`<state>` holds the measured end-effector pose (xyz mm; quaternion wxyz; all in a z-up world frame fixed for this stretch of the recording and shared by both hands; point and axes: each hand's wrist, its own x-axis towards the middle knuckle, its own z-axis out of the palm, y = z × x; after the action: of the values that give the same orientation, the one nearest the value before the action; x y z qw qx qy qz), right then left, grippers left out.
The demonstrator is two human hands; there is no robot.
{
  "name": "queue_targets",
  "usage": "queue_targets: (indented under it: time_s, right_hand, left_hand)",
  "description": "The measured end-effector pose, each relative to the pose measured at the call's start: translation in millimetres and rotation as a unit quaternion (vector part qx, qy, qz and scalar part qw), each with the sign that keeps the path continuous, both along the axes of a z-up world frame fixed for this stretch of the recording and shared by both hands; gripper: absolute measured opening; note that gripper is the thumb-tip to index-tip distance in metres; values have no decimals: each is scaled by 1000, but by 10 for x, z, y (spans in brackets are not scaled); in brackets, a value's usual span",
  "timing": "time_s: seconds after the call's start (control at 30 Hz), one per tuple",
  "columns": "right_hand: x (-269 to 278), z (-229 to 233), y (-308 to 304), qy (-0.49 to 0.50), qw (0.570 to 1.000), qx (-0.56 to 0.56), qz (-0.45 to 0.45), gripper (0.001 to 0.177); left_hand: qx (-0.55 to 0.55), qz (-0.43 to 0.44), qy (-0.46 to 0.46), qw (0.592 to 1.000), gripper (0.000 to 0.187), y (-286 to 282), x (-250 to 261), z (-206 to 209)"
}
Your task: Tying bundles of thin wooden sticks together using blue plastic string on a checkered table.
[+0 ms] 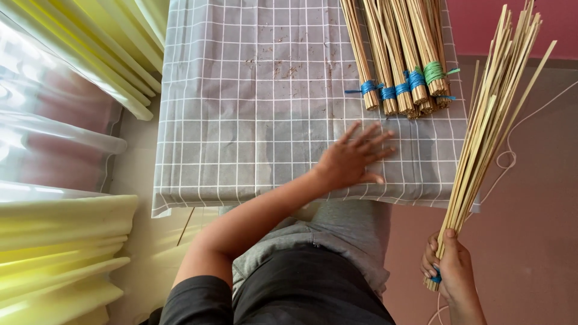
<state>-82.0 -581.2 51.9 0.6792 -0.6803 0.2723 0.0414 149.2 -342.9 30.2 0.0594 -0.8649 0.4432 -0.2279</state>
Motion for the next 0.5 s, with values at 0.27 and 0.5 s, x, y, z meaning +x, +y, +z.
queue_targets:
  time_s: [0.27, 0.5]
  right_hand:
    - [39, -133, -44, 2, 1000, 4, -6, 64]
    - [-7, -179, -69, -3, 1000, 24, -6, 62]
  left_hand:
    - [-49, 50, 105, 992, 82, 429, 246, 364]
    - [-33, 180, 4, 983, 81, 705, 691, 63]
